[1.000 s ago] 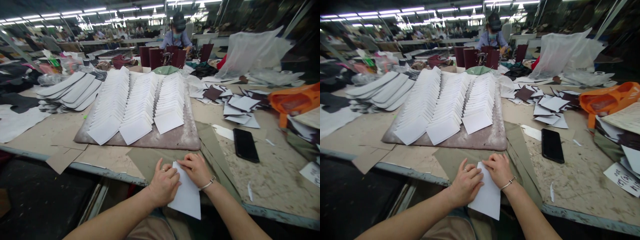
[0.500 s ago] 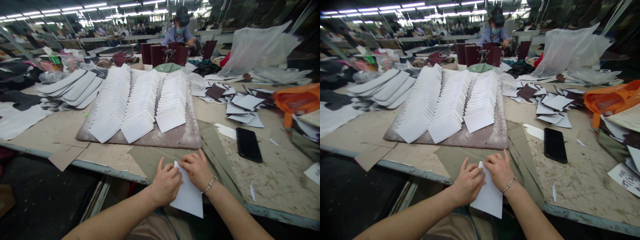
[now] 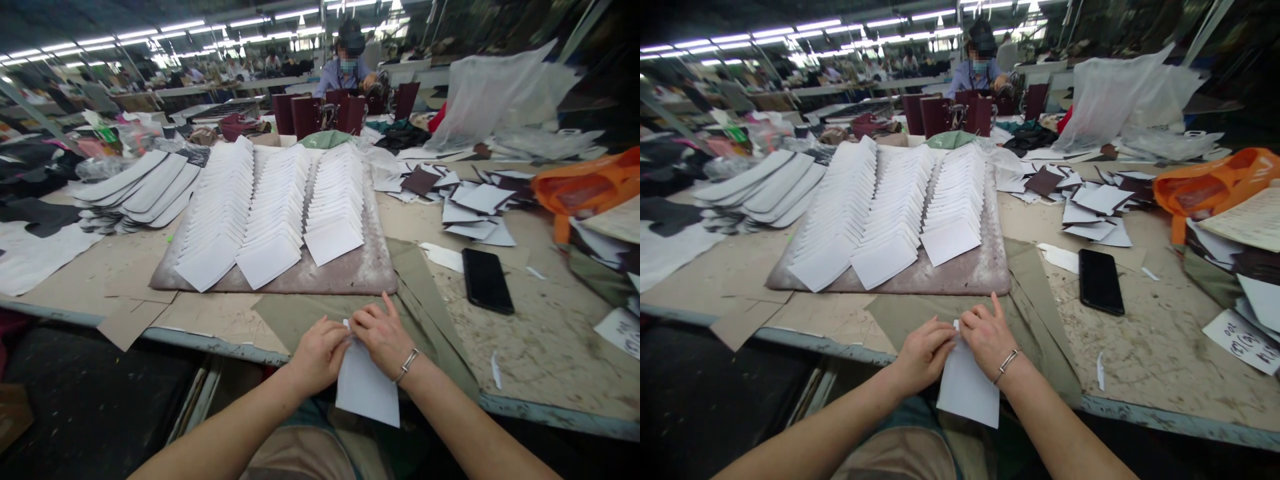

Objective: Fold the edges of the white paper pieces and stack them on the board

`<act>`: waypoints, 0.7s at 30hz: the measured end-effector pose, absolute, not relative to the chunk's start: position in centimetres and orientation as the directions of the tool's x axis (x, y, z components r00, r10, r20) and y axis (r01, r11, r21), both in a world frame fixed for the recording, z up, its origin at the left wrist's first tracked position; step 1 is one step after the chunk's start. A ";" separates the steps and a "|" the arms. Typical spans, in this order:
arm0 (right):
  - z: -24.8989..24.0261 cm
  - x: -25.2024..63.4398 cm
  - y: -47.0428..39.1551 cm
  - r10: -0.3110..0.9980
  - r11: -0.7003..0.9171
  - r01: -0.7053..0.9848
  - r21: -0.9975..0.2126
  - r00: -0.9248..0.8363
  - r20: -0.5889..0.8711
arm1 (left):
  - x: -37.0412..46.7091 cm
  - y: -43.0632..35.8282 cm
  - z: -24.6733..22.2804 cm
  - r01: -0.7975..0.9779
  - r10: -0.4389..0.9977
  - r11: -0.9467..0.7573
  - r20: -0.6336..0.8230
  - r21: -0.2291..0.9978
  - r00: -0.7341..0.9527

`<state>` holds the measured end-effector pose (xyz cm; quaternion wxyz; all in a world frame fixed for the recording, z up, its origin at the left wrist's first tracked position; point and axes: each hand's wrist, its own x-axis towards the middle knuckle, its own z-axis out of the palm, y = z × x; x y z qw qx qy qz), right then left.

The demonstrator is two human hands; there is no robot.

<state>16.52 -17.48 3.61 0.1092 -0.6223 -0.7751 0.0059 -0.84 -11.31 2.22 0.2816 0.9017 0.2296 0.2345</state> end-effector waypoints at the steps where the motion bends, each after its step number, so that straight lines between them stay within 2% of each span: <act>1: 3.6 16.5 -17.5 0.965 0.226 0.964 -0.143 -0.202 0.167 | -0.7 -10.8 2.1 0.291 0.582 -0.712 0.306 0.639 0.753; 3: 3.5 16.6 -17.6 0.966 0.215 0.965 -0.150 -0.188 0.176 | -0.3 -10.0 1.8 0.330 0.613 -0.708 0.311 0.625 0.726; 6: 2.9 16.8 -17.8 0.976 0.141 0.968 -0.209 -0.101 0.191 | 0.5 -9.0 1.3 0.370 0.533 -0.793 0.257 0.485 0.806; 9: 2.0 17.4 -17.9 0.980 0.067 0.939 -0.337 0.002 0.201 | 0.9 -8.7 1.1 0.362 0.452 -0.859 0.204 0.361 0.868; 14: 1.0 19.1 -18.2 0.970 0.052 0.831 -0.553 0.090 0.227 | 0.7 -8.4 1.4 0.338 0.388 -0.905 0.173 0.259 0.906; 17: 0.7 20.1 -18.5 0.972 0.092 0.798 -0.595 0.058 0.228 | 0.6 -8.3 1.5 0.330 0.367 -0.916 0.147 0.228 0.919; 21: 0.5 20.6 -18.7 0.962 0.169 0.792 -0.586 -0.003 0.273 | 0.6 -8.2 1.5 0.335 0.367 -0.919 0.139 0.209 0.920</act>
